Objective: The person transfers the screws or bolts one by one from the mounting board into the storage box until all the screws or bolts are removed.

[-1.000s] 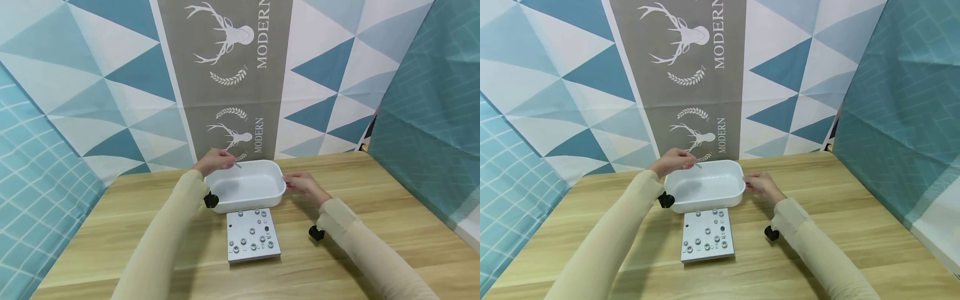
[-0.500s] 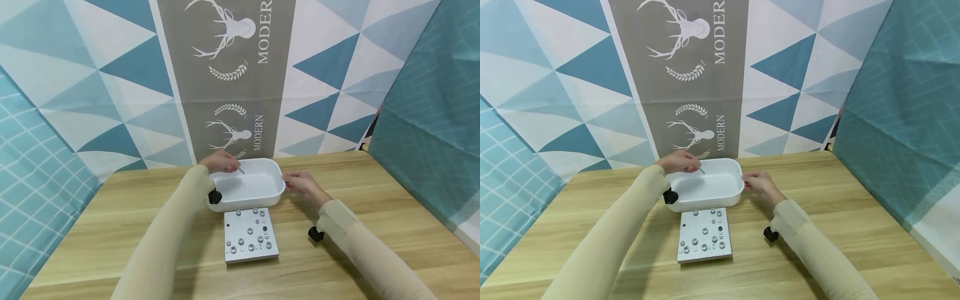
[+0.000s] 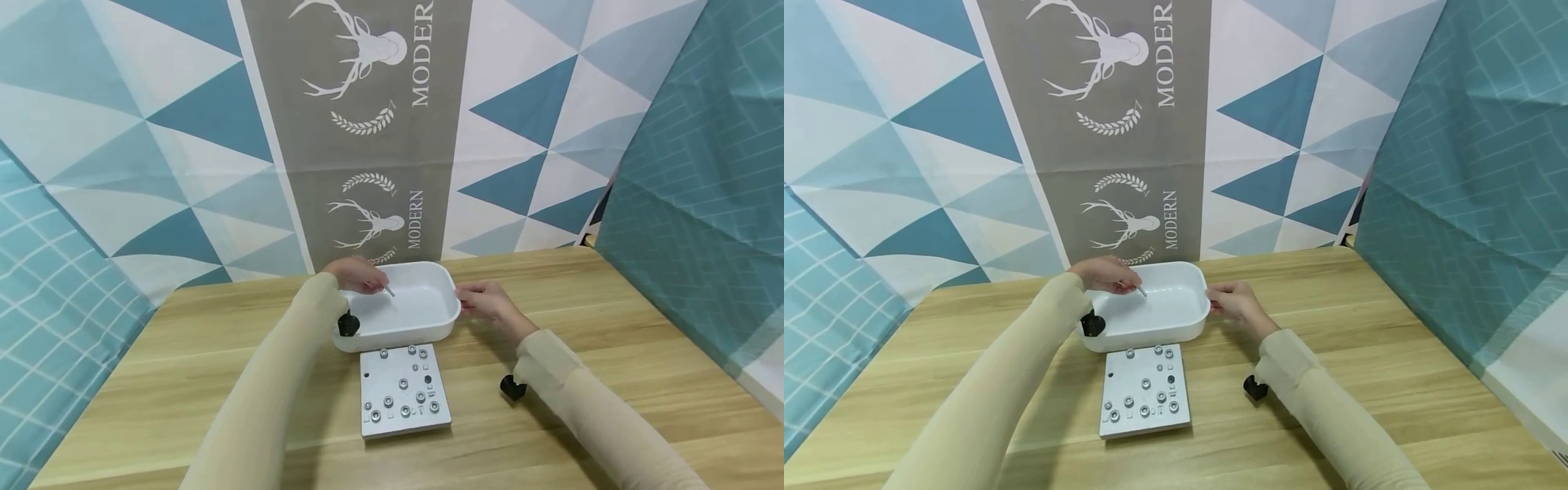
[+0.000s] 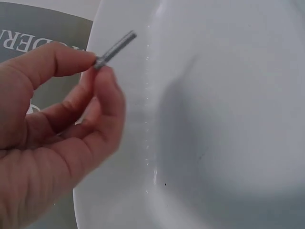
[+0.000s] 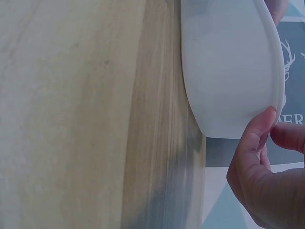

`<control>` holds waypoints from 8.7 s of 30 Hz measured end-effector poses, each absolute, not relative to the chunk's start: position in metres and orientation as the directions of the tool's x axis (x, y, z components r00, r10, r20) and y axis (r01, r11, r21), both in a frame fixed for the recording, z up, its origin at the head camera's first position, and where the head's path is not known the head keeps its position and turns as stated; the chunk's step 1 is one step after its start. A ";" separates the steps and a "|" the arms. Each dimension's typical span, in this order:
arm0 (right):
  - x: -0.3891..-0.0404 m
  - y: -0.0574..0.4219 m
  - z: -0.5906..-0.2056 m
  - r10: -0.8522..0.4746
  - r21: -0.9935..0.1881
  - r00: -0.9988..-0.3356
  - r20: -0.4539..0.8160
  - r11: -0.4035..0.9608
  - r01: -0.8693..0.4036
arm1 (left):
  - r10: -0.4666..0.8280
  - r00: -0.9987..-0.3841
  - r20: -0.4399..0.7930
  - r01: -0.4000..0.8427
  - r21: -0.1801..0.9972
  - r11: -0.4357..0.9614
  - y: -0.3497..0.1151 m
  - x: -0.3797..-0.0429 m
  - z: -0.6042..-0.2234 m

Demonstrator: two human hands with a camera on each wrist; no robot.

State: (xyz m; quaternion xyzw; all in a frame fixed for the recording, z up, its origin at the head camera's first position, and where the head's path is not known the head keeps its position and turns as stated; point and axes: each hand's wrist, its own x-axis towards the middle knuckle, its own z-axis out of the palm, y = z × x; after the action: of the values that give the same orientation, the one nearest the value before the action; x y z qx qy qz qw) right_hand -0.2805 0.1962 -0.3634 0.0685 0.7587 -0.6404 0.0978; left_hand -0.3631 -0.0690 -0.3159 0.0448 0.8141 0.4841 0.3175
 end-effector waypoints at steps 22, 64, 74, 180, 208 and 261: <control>-0.280 0.194 -0.365 -0.029 -0.959 -0.970 -0.239 0.166 0.232 | 0.326 -0.789 -0.520 -0.209 0.728 0.653 -0.080 -0.345 -0.305; -0.279 0.194 -0.364 0.019 -0.927 -0.958 -0.287 0.245 0.283 | 0.675 -0.737 0.031 0.503 0.691 0.518 -0.128 -0.212 -0.324; -0.277 0.196 -0.364 -0.008 -0.943 -0.967 -0.255 0.225 0.246 | 0.755 -0.650 0.087 0.608 0.654 0.449 -0.131 -0.190 -0.337; -0.278 0.197 -0.366 -0.013 -0.946 -0.965 -0.263 0.198 0.255 | 0.863 -0.499 0.075 0.836 0.303 0.457 -0.107 -0.164 -0.338; -0.277 0.197 -0.365 -0.007 -0.943 -0.965 -0.262 0.213 0.255 | 0.867 -0.487 0.105 0.853 0.271 0.446 -0.108 -0.162 -0.339; -0.277 0.199 -0.366 -0.021 -0.947 -0.966 -0.259 0.201 0.250 | 0.843 -0.526 0.111 0.823 0.314 0.473 -0.107 -0.163 -0.331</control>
State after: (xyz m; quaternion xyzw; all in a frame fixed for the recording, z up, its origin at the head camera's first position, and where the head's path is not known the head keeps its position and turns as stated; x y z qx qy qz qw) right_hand -0.2766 0.1993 -0.3665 0.0744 0.7673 -0.6277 0.1078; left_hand -0.1633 -0.1067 -0.3315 0.4857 0.8576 0.1664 0.0298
